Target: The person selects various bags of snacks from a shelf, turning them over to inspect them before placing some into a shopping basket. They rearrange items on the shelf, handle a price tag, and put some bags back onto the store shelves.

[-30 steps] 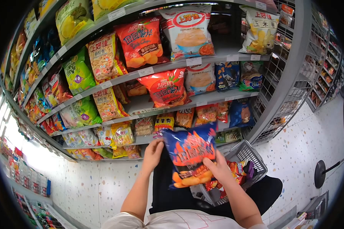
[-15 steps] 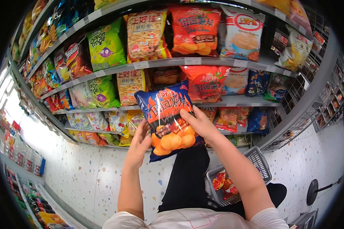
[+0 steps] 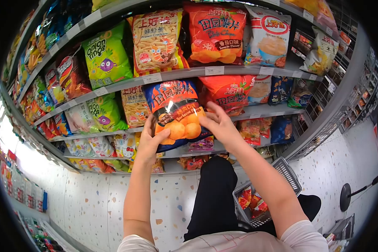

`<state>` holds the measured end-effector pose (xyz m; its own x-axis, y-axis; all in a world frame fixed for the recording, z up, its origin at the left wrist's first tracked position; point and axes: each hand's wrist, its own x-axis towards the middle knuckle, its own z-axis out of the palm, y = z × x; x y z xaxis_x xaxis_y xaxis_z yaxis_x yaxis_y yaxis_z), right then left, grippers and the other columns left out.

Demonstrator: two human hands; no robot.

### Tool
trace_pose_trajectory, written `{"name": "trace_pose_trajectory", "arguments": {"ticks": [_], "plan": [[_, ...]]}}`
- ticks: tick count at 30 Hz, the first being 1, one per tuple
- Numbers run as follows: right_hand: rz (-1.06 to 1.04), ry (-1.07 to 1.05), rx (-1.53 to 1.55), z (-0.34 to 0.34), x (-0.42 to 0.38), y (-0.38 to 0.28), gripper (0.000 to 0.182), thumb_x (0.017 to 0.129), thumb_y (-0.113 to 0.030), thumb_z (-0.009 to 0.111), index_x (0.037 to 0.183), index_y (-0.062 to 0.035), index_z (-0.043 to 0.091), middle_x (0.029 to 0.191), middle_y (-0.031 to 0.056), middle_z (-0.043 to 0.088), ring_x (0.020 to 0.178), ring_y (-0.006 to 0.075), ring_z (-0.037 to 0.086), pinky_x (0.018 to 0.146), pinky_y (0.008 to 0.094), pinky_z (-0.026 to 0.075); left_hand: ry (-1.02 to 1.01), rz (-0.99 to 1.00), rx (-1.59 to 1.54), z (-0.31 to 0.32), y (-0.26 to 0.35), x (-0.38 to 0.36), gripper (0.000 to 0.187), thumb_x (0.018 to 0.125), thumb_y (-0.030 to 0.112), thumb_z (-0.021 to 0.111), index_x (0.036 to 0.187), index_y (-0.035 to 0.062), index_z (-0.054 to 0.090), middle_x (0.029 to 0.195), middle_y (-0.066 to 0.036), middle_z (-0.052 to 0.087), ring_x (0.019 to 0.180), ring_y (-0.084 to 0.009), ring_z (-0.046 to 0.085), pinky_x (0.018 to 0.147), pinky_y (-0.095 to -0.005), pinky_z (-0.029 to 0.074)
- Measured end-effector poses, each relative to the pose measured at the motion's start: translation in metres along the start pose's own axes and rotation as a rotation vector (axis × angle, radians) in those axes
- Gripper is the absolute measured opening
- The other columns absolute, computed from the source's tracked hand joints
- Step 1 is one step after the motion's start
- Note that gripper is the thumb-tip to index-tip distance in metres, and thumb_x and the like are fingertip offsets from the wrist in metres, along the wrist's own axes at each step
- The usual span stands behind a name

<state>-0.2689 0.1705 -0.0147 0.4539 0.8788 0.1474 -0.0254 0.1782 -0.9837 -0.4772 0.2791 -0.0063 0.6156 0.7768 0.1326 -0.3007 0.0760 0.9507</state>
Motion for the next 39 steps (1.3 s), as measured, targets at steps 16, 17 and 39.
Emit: {"name": "trace_pose_trajectory", "arguments": {"ticks": [16,17,39], "plan": [[-0.266,0.032,-0.18,0.003,-0.007,0.028,0.065,0.083,-0.013,0.072,0.141,-0.0051,0.042,0.125,0.0167,0.053,0.095,0.0249,0.064,0.084,0.0356,0.055,-0.002,0.473,0.648,-0.025,-0.046,0.073,0.062,0.085,0.018,0.071,0.137,-0.0069,0.048,0.139,-0.018,0.046,0.129,-0.0277,0.045,0.109,-0.0358,0.033],[-0.285,0.043,-0.182,0.008,-0.007,0.029,0.064,0.084,-0.014,0.071,0.14,-0.0043,0.043,0.127,0.0166,0.051,0.098,0.025,0.063,0.084,0.0358,0.054,0.0,0.517,0.689,-0.036,-0.054,0.081,0.06,0.086,0.017,0.07,0.136,-0.0075,0.048,0.138,-0.018,0.046,0.129,-0.028,0.045,0.109,-0.0358,0.033],[-0.525,0.105,-0.462,0.03,0.013,0.019,0.057,0.083,-0.002,0.061,0.137,-0.0024,0.043,0.123,0.0236,0.045,0.116,0.0403,0.047,0.102,0.0416,0.039,-0.069,0.367,0.764,-0.005,0.001,0.093,0.026,0.095,0.006,0.055,0.119,-0.0044,0.057,0.096,-0.006,0.064,0.082,-0.0118,0.06,0.071,-0.0256,0.049]]}}
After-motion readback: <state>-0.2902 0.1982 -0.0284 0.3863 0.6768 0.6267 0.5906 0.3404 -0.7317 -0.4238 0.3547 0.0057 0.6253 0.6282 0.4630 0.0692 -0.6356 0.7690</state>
